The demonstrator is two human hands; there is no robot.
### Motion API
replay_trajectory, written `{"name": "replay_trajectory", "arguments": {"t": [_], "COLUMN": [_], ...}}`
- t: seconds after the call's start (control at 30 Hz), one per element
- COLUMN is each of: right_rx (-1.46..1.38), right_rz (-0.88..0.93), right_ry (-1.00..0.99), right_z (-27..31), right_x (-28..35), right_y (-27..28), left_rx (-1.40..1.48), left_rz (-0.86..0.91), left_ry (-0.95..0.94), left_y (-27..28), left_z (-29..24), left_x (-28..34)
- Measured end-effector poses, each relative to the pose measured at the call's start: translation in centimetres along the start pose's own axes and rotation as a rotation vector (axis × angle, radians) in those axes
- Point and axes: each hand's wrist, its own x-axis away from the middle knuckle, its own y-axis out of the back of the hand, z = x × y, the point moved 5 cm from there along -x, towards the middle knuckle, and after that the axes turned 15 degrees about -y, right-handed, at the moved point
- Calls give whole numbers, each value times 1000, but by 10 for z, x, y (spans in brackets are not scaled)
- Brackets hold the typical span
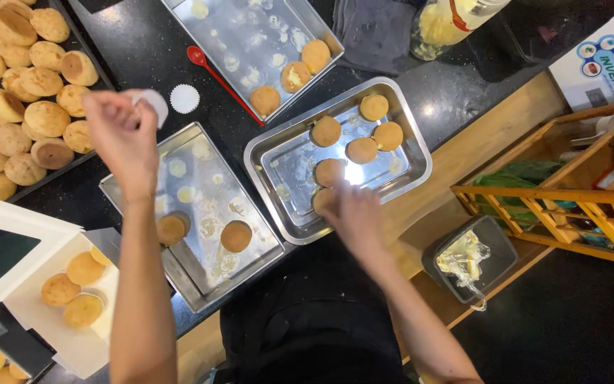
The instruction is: Packaging various pastries into white boxes with paper liners at a bakery.
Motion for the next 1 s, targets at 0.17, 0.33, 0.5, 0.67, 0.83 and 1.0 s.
{"name": "replay_trajectory", "arguments": {"t": [0.17, 0.33, 0.5, 0.67, 0.83, 1.0], "right_rx": [28, -214, -146, -178, -291, -740], "right_rz": [-87, -263, -205, -155, -169, 68], "right_ry": [-7, 98, 104, 28, 44, -115], "right_z": [27, 23, 19, 11, -6, 33], "right_x": [7, -75, -131, -129, -127, -92], "right_y": [4, 16, -32, -36, -35, 27], "left_rx": [127, 40, 44, 85, 22, -78], "left_rz": [-254, -223, -187, -215, -128, -48], "left_ry": [83, 264, 310, 398, 434, 437], "left_y": [1, -8, -22, -33, -61, -92], "left_z": [-49, -73, -86, -70, -76, -75], "left_x": [45, 75, 91, 112, 104, 95]}}
